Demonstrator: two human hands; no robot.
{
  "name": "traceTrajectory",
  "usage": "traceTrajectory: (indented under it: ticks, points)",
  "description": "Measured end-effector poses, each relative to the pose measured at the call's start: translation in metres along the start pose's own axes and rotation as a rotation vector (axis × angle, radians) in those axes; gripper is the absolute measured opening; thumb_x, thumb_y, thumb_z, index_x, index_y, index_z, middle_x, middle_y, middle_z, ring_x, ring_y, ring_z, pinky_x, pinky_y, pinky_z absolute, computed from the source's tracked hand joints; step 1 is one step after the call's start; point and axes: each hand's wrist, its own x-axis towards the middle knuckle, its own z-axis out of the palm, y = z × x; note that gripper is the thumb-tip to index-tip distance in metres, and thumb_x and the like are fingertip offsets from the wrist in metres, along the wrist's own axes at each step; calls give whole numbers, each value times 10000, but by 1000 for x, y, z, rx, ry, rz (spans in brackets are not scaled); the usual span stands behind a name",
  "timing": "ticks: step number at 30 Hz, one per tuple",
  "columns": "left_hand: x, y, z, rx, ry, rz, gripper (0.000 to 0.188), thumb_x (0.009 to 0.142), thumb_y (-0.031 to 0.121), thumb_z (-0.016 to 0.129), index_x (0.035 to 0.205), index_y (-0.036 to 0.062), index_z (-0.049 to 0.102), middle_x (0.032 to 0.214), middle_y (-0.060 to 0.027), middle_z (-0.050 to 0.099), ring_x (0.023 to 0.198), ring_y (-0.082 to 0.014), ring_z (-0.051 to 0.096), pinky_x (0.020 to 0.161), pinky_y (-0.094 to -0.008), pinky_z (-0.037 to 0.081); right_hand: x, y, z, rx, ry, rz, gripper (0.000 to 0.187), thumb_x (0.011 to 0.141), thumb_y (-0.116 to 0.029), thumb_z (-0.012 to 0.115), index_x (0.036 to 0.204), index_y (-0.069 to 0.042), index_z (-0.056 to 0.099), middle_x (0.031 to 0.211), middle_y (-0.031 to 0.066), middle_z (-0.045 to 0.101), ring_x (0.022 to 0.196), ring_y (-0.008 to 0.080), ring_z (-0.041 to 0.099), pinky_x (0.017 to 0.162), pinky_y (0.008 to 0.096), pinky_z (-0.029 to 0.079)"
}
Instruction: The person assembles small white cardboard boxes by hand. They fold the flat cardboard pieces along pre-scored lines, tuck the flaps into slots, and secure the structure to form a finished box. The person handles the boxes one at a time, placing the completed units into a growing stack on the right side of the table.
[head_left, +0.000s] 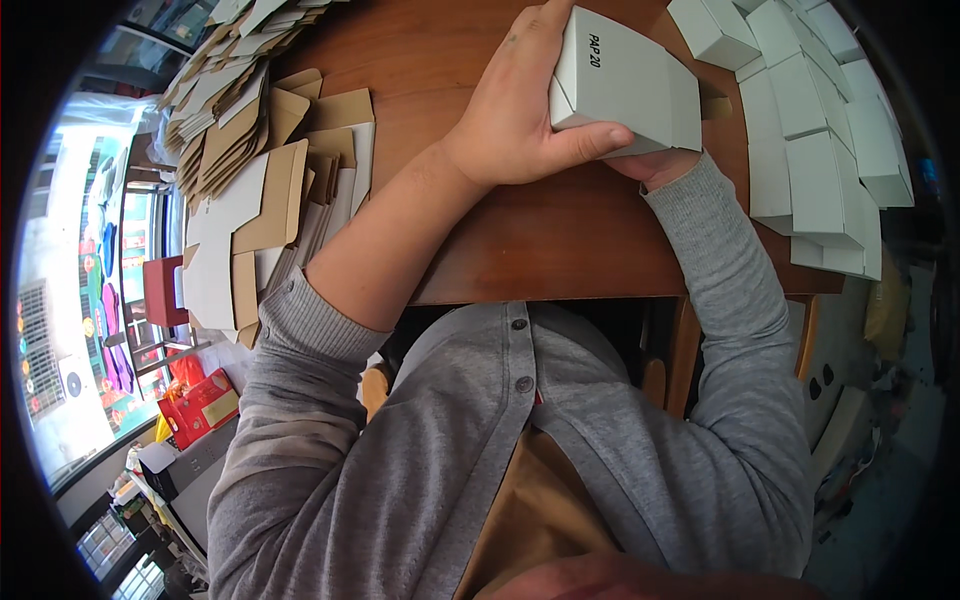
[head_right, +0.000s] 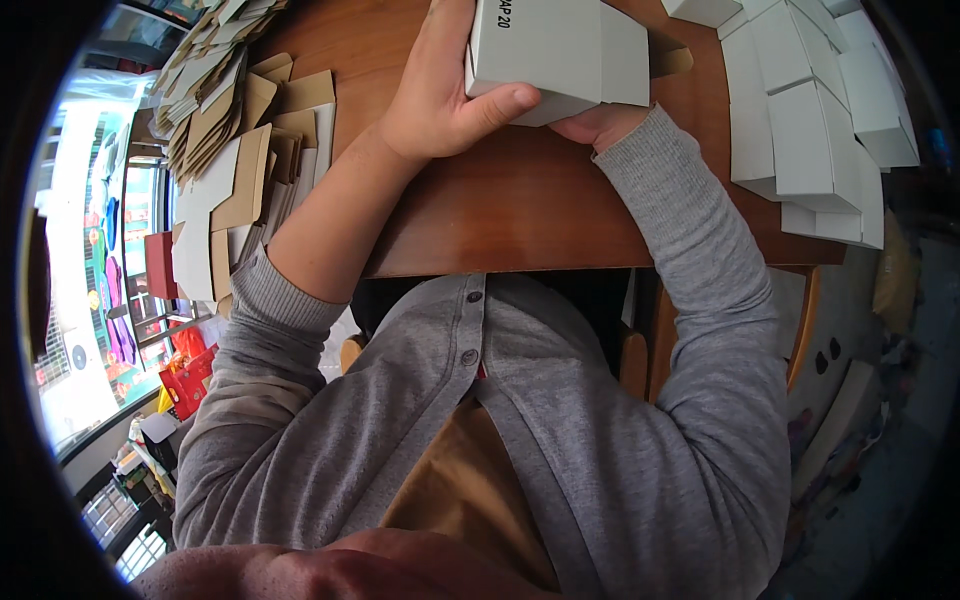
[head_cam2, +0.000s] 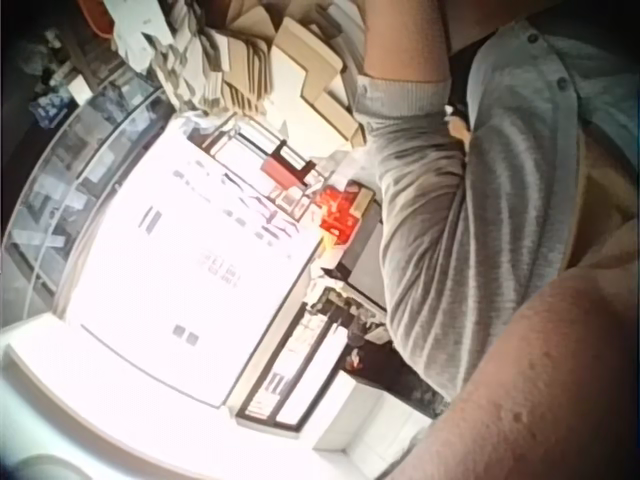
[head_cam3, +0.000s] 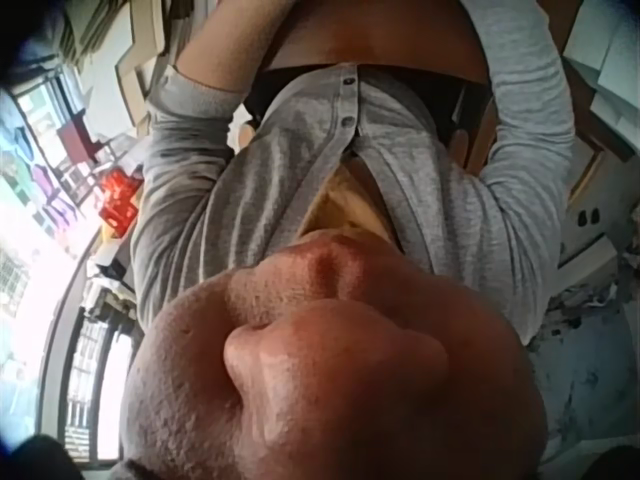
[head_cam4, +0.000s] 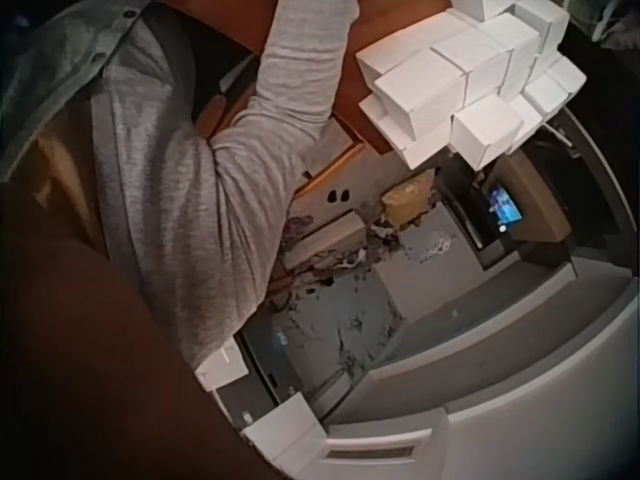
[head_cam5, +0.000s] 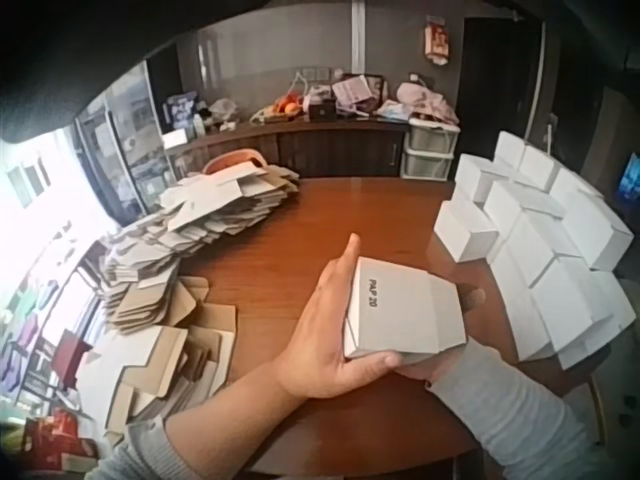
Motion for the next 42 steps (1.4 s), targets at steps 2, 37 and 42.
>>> traceTrajectory:
  ticks: [2, 37, 42]
  points:
    - [1, 1, -3, -6, -26, 14, 1301, 804, 591, 814, 1610, -128, 88, 1367, -315, 480, 1241, -447, 508, 1095, -520, 395, 1, 0, -1, -99, -34, -61, 413, 988, -207, 691, 1356, -49, 589, 1339, 126, 618, 1196, 254, 624, 971, 399, 544]
    - [-2, -14, -5, -265, 588, -437, 791, 1097, 465, 484, 1636, -10, 152, 1494, -200, 442, 1361, -279, 455, 1162, -391, 347, 25, -47, 16, -624, 585, -466, 279, 1037, -187, 654, 1239, -7, 587, 1113, 62, 643, 954, 121, 602, 883, 286, 515]
    - [0, -15, -3, -494, 801, -638, 889, 984, 643, 611, 1569, 50, 300, 1390, -156, 590, 1219, -305, 620, 1032, -431, 528, 29, -37, 18, -162, 534, -308, 522, 1029, -218, 677, 1426, 2, 419, 1382, 118, 532, 1234, 195, 540, 1071, 374, 465]
